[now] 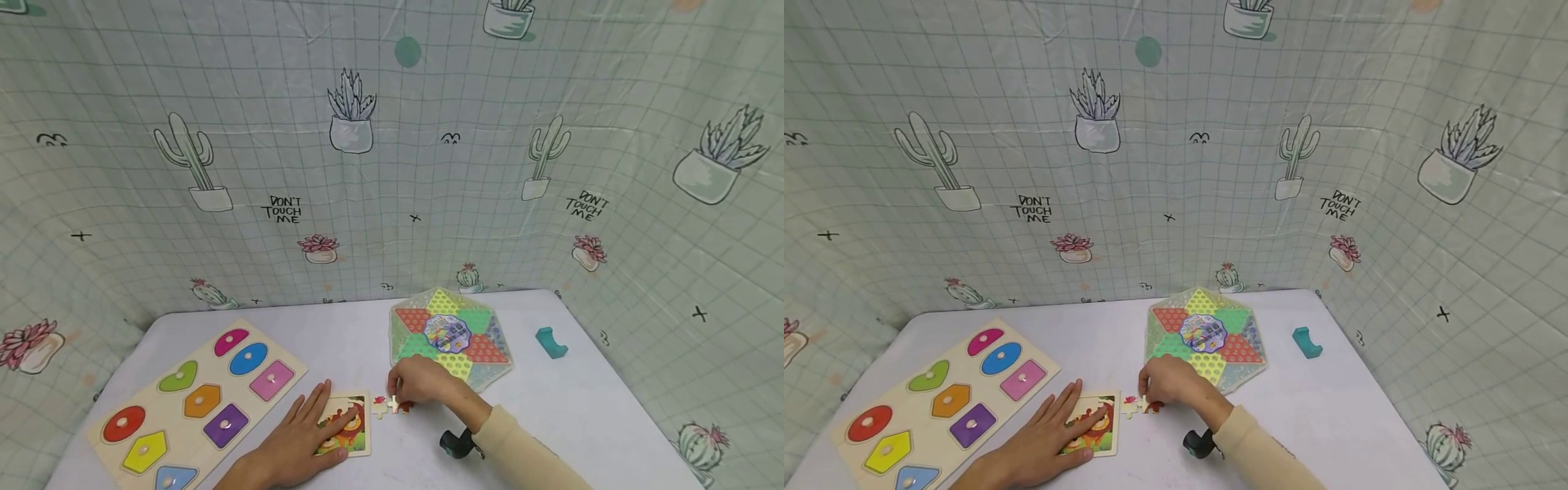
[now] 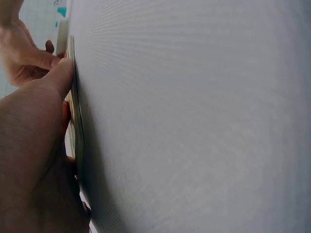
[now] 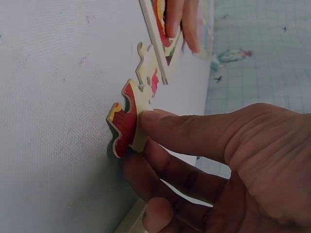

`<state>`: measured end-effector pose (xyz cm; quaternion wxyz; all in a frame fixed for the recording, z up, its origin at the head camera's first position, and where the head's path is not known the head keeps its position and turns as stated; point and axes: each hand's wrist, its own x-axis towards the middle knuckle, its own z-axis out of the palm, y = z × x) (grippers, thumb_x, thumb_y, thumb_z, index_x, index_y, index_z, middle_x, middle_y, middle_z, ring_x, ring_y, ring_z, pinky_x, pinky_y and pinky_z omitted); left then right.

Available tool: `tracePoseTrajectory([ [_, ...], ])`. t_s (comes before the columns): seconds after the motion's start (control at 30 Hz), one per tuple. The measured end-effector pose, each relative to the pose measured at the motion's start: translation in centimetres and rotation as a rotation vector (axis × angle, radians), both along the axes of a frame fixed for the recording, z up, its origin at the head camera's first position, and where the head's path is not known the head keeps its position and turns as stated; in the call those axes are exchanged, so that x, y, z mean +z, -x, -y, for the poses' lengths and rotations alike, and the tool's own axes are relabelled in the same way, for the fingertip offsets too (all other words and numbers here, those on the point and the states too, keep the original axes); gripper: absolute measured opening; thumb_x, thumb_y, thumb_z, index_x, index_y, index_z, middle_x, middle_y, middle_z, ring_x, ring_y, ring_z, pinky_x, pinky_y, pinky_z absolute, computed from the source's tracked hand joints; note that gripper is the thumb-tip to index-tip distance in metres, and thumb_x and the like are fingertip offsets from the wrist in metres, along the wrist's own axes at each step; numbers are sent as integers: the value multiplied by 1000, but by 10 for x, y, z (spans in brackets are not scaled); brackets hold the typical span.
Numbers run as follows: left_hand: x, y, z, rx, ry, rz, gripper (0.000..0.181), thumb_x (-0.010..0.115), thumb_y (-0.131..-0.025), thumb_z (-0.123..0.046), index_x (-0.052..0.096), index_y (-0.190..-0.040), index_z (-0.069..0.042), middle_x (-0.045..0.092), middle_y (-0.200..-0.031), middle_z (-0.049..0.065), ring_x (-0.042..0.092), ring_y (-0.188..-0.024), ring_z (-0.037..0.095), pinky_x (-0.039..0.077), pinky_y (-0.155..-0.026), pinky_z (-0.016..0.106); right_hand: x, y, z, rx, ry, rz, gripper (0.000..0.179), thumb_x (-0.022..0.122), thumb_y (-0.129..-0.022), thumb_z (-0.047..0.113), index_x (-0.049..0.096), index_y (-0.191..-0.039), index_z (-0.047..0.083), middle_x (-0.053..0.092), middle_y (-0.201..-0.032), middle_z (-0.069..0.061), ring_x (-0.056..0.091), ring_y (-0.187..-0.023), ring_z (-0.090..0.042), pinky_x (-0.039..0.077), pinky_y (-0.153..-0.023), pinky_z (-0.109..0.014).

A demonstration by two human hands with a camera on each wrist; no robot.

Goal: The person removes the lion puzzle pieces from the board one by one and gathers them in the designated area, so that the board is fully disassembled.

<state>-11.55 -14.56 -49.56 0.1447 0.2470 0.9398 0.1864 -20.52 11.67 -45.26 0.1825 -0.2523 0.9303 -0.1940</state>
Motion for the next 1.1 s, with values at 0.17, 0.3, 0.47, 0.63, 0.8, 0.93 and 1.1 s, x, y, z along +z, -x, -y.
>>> tracePoseTrajectory([
  [0.17,-1,0,0,0,0,12,68,44,-95,-70,34,-156,-42,2,-169,18,1,-155,38,8,-121,64,0,-2,3,-2,-57,-42,13,79,-84,10,72,-80,20,59,-68,10,51,-61,-7,45,-56,-24],
  [0.3,-1,0,0,7,4,18,68,45,-95,-70,33,-156,-42,2,-169,17,0,-155,38,7,-121,63,0,-2,4,15,-88,-85,13,79,-84,10,72,-80,21,58,-69,11,50,-62,-7,44,-54,-24],
  [0.47,-1,0,0,10,7,21,68,46,-95,-69,34,-156,-42,3,-169,17,1,-155,38,7,-121,64,-1,-2,6,26,-102,-111,13,78,-83,9,73,-79,21,58,-67,11,49,-61,-7,43,-53,-23],
  [0.63,0,0,0,10,5,21,68,46,-95,-69,34,-156,-42,2,-169,17,1,-155,38,7,-121,64,-2,-2,6,31,-89,-118,14,78,-83,8,73,-80,20,58,-68,11,49,-61,-7,43,-53,-23],
  [0.8,0,0,0,12,4,17,67,46,-95,-69,34,-156,-42,2,-169,17,1,-155,39,7,-121,64,-3,-1,5,42,-78,-126,14,78,-83,7,72,-79,19,58,-68,11,48,-61,-7,43,-54,-22],
  [0.93,0,0,0,11,3,12,68,45,-95,-69,34,-156,-41,2,-169,17,0,-155,38,7,-121,64,-3,-1,5,39,-67,-120,14,78,-83,7,72,-80,19,58,-68,10,48,-61,-7,43,-54,-22],
  [1.1,0,0,0,6,-2,4,68,44,-95,-70,34,-156,-41,2,-169,18,0,-155,38,8,-121,64,-4,-2,6,34,-67,-119,14,78,-84,6,71,-79,18,56,-68,10,48,-60,-6,42,-53,-21],
])
